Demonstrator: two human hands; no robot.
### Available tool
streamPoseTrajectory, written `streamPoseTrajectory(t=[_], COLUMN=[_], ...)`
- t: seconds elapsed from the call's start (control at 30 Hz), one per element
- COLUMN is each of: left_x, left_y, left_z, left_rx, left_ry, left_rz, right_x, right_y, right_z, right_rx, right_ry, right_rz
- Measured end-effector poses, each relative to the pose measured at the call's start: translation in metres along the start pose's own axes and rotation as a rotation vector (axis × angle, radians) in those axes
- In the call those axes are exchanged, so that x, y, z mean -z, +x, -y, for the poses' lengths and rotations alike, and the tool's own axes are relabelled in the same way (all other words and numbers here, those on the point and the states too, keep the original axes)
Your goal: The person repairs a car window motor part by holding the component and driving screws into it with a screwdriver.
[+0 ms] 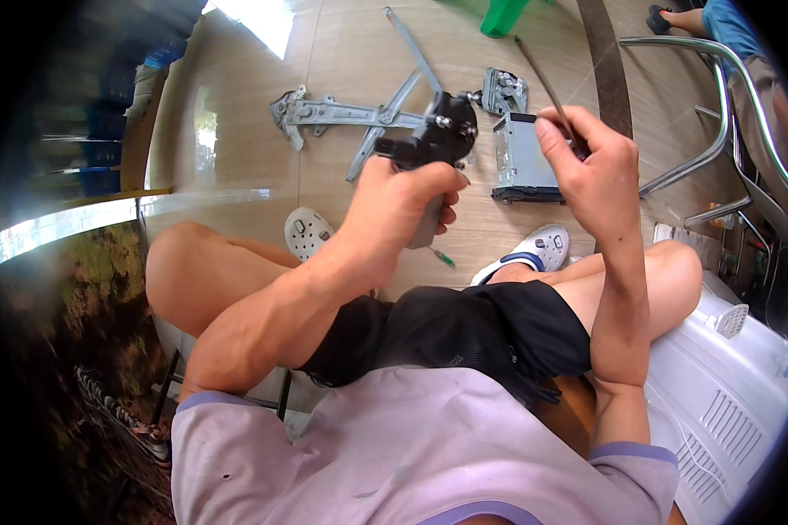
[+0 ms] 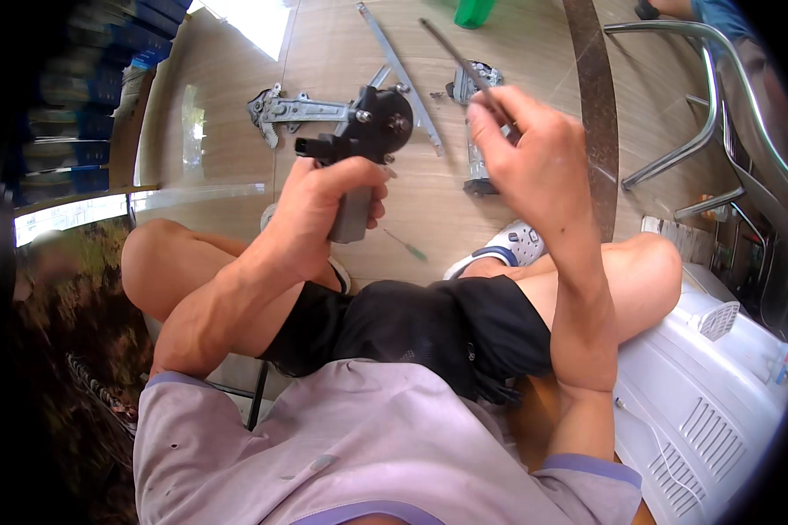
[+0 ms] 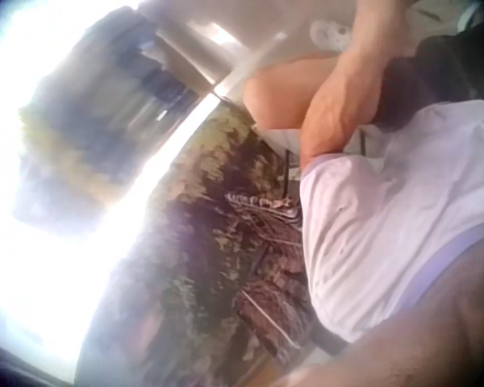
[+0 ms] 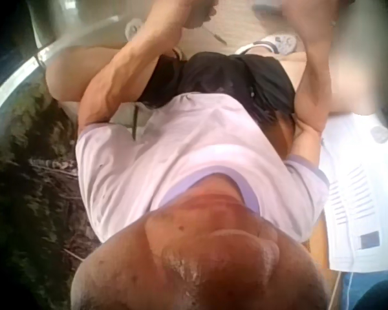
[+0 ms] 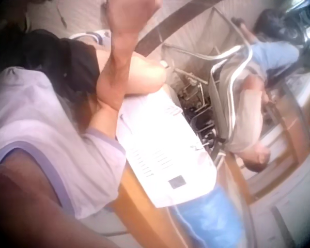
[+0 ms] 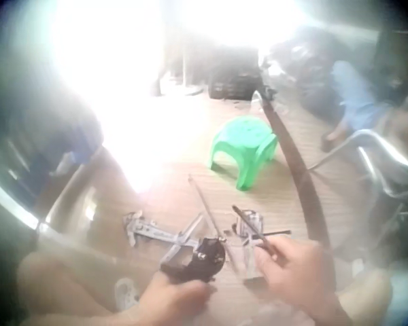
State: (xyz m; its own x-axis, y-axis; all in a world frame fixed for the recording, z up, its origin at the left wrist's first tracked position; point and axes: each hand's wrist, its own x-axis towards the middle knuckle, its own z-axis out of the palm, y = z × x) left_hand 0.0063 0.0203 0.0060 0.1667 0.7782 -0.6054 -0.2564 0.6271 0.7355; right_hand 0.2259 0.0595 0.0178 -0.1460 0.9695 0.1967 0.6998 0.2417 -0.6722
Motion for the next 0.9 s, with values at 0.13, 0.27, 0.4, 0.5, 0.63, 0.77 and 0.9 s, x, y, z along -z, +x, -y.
streamPoseTrajectory(t=[0.13, 0.27, 0.4, 0.5, 0.63, 0.77, 0.9], left_x=[0.005, 0.011, 0.011, 0.012, 0.014, 0.008, -0.008], left_y=[-0.004, -0.009, -0.017, -0.019, -0.035, -0.066, -0.118], left_z=[-0.015, -0.031, -0.045, -0.047, -0.042, -0.031, -0.036], left_rx=[-0.086, -0.195, -0.228, -0.234, -0.293, -0.308, -0.372], left_ry=[-0.032, -0.076, -0.141, -0.164, -0.121, -0.134, -0.068], left_rz=[-0.043, -0.045, -0.048, -0.055, -0.102, -0.191, -0.174], right_x=[0.009, 0.012, 0.013, 0.006, 0.018, 0.031, 0.040], right_y=[0.005, 0.004, 0.003, 0.005, 0.006, -0.008, -0.018], right_z=[-0.015, -0.022, -0.017, -0.021, -0.001, 0.015, 0.027], right_rx=[-0.176, -0.200, -0.096, 0.080, 0.253, 0.239, 0.239], right_ry=[0.062, 0.141, 0.016, -0.007, -0.025, -0.033, 0.084], right_rz=[-0.017, -0.010, 0.139, 0.173, 0.101, 0.065, -0.001])
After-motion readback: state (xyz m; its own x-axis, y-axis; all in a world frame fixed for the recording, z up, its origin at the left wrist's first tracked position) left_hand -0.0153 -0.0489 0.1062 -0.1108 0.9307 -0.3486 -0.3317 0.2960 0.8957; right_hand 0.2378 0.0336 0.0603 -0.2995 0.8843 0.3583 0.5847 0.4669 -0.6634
